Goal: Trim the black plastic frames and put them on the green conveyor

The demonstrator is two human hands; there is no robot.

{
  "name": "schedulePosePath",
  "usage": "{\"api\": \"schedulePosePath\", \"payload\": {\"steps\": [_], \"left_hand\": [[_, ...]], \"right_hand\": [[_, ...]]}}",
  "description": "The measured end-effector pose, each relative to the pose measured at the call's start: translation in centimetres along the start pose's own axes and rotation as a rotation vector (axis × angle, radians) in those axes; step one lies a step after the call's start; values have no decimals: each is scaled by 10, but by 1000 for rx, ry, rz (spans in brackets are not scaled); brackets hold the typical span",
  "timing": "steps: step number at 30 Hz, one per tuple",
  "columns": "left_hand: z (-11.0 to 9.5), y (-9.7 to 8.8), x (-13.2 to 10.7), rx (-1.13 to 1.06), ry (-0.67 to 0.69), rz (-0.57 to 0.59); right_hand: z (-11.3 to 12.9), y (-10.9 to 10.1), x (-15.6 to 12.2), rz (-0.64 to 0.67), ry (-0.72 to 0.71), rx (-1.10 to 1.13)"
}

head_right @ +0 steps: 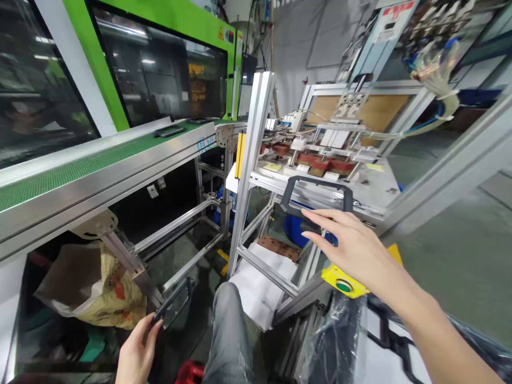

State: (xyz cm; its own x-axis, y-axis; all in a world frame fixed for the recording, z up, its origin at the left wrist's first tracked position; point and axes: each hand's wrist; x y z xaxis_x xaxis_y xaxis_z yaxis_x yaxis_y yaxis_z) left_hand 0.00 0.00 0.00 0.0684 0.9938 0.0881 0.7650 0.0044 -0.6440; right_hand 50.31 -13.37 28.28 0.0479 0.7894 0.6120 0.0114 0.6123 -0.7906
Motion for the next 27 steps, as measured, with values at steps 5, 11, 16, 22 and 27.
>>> {"api": "schedulePosePath", "payload": {"steps": [5, 11, 16, 22, 27], "left_hand": [[-9, 0, -6, -81, 51, -82], [-6, 2, -9, -88, 101, -123], [-5, 6, -14, -147, 88, -140], [-16, 4, -14, -227, 13, -146], [-16, 3, -13, -256, -23, -126]], "right_hand": [[0, 0, 1, -15, 1, 9], [1, -1, 0, -13, 23, 45], [0, -1, 1, -7, 48, 55], [-2, 2, 2, -9, 56, 38], [-3, 1, 4, 8, 46, 19]]}}
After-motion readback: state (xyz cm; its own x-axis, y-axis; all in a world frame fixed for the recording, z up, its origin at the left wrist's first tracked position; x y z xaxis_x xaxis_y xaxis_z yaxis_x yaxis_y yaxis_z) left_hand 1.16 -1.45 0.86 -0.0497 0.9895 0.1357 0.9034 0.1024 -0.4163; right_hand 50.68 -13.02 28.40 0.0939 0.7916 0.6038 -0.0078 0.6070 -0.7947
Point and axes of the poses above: each hand's wrist, its own x-axis towards the middle knuckle, its own y-axis out of the palm, z = x × y, and after that the axes turned 8 degrees about x, right-handed
